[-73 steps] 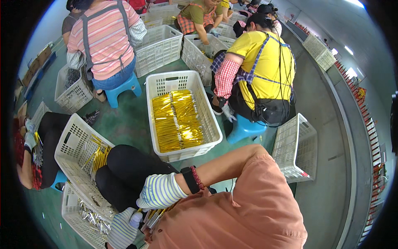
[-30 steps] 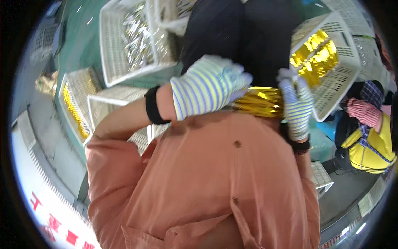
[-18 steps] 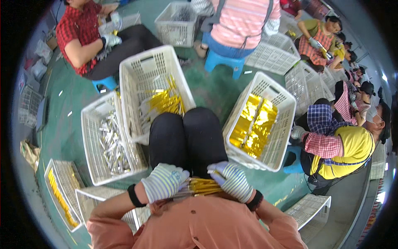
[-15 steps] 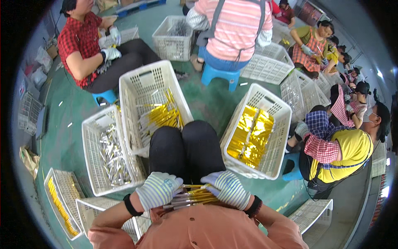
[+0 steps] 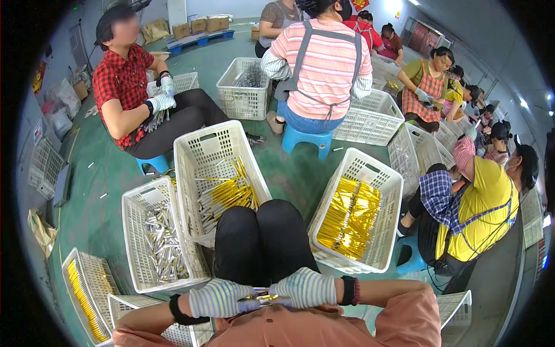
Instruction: The person is counting and bundling gold-colored plastic tubes in a factory setting.
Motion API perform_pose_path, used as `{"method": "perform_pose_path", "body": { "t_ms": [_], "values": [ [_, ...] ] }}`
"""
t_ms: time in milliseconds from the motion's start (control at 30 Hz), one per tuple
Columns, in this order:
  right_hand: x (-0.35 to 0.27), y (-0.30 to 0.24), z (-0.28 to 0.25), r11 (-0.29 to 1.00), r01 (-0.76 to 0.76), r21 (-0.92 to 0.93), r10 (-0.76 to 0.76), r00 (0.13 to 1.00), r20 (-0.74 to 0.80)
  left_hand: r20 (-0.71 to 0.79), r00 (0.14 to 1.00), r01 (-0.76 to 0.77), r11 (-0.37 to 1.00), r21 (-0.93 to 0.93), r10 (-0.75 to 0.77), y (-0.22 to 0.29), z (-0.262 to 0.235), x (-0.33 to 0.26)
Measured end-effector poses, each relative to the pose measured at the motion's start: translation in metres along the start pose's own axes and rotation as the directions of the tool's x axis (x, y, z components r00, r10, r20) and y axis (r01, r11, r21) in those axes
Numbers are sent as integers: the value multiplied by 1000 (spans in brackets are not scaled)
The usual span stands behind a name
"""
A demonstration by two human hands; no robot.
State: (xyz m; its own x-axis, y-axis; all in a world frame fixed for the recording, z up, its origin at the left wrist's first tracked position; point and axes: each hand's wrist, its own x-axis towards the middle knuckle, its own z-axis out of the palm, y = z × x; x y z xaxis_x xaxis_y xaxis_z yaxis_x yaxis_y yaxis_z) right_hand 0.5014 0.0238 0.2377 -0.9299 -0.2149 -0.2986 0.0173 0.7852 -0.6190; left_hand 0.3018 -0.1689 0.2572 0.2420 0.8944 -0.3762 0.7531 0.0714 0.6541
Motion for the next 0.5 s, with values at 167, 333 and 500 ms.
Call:
{"method": "perform_pose_path", "body": {
  "t_ms": [167, 333, 500],
  "values": [
    [-58, 76, -13, 933, -359, -10, 329, 867, -375, -8, 919, 380, 893, -240, -393, -37, -15, -32],
    [-29, 41, -11, 971, -195, 141, 238, 858, -454, -32, 991, 130, 986, -101, -134, -15, 23, 32],
    [-28, 38, 18, 951, -218, 221, 297, 846, -443, -95, 988, 127, 991, 46, -123, 0, 32, 48]
  ]
}}
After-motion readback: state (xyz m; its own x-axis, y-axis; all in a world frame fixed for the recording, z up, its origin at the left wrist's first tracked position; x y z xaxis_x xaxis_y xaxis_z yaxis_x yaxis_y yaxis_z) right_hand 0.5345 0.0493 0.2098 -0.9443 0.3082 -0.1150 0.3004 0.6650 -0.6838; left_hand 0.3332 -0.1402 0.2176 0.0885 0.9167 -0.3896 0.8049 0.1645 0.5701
